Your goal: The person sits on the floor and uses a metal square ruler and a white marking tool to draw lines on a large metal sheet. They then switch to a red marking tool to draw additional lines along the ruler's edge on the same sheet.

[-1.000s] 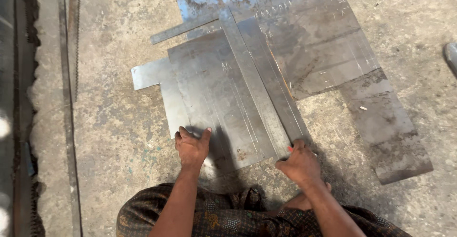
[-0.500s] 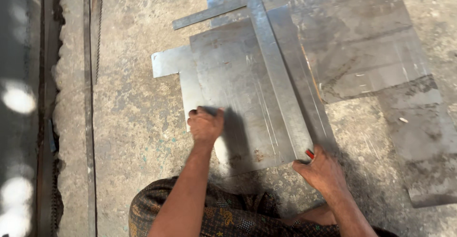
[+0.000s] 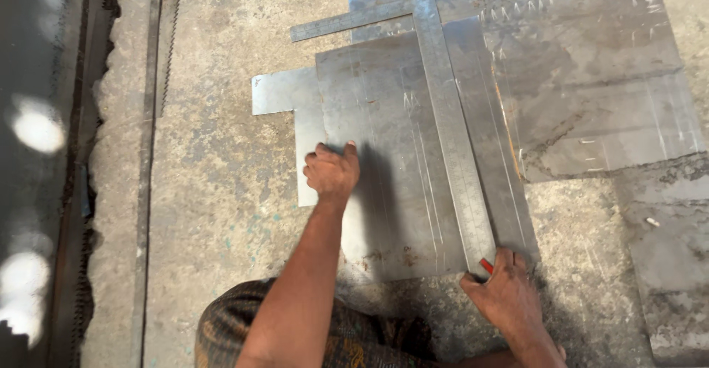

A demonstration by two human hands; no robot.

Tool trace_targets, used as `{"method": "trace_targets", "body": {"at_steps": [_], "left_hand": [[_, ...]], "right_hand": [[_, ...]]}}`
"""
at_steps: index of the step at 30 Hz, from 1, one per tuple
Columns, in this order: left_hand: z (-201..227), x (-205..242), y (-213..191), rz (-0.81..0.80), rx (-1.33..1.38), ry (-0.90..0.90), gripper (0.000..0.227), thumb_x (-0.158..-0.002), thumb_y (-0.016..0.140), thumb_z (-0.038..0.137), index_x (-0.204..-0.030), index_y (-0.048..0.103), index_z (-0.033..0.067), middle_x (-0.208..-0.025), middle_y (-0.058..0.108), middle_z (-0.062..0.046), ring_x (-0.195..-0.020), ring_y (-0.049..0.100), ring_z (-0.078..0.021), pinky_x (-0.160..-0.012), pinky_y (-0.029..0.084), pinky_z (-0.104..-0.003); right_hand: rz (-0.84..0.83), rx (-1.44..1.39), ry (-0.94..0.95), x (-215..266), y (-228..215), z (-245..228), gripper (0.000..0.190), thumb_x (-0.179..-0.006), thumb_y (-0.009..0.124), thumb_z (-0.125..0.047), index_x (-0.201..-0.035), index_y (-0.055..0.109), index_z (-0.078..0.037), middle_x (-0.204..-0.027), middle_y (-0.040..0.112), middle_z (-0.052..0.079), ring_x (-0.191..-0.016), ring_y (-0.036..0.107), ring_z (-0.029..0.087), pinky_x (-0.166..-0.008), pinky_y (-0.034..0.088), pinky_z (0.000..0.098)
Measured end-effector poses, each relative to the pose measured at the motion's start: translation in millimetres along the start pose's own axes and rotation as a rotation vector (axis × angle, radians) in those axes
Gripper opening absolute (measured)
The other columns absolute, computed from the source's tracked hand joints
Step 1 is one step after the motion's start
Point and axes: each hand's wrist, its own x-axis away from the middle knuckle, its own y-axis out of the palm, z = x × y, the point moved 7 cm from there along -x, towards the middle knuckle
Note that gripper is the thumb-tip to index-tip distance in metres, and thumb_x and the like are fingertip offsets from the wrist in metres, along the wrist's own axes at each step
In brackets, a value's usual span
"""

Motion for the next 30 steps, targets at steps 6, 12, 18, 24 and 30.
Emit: {"method": "trace_targets", "body": {"at_steps": [6,12,18,24,30], "left_hand": [[32.6,-56.0,-6.1,0.044,-0.056,0.183,0.057,-0.092,0.069,0.040,-0.132,0.056,0.0019,-0.136,0.048,-0.027,-0.127,0.045,-0.0464,-0.108,0.038,-0.060],[64.9,-123.5,-7.9,0.104,-0.131,0.302,0.049,-0.093,0.068,0.039,-0.128,0.062,0.0057,-0.136,0.050,-0.025,-0.128,0.046,-0.0451,-0.107,0.040,-0.060],[91.8,-168.8,9.1,0.060,-0.167,0.237,0.062,-0.090,0.071,0.056,-0.119,0.067,0.0010,-0.139,0.049,-0.028,-0.127,0.051,-0.0467,-0.101,0.050,-0.057],[88.9,-176.8,12.3,0.034,0.028,0.014,0.056,-0.087,0.071,0.052,-0.118,0.065,0.0059,-0.128,0.053,-0.022,-0.120,0.052,-0.0398,-0.099,0.050,-0.053],[78.9,-195.4,10.5,0.026,0.219,-0.039,0.045,-0.088,0.072,0.046,-0.109,0.066,0.0067,-0.117,0.056,-0.017,-0.109,0.053,-0.0331,-0.094,0.049,-0.050]], "right_hand": [[-0.086,0.014,0.088,-2.7,-0.8,1.2,0.082,-0.077,0.079,-0.044,-0.138,0.045,-0.001,-0.134,0.051,0.018,-0.113,0.070,0.037,-0.092,0.062,0.0480],[-0.052,0.003,0.110,-10.5,1.9,6.5,0.089,-0.073,0.081,-0.041,-0.142,0.042,-0.002,-0.130,0.054,0.018,-0.119,0.064,0.035,-0.098,0.056,0.0480],[-0.267,0.110,0.316,-23.8,8.4,12.3,0.078,-0.079,0.079,-0.050,-0.134,0.050,-0.003,-0.130,0.053,0.016,-0.119,0.064,0.035,-0.098,0.058,0.0499],[-0.159,0.174,0.259,-19.7,2.6,3.7,0.077,-0.078,0.083,-0.047,-0.128,0.053,0.003,-0.122,0.057,0.020,-0.112,0.066,0.037,-0.094,0.057,0.0501],[-0.038,0.160,0.189,-14.0,0.2,-3.7,0.081,-0.076,0.084,-0.042,-0.132,0.051,0.007,-0.117,0.058,0.023,-0.106,0.067,0.040,-0.087,0.058,0.0523]]}}
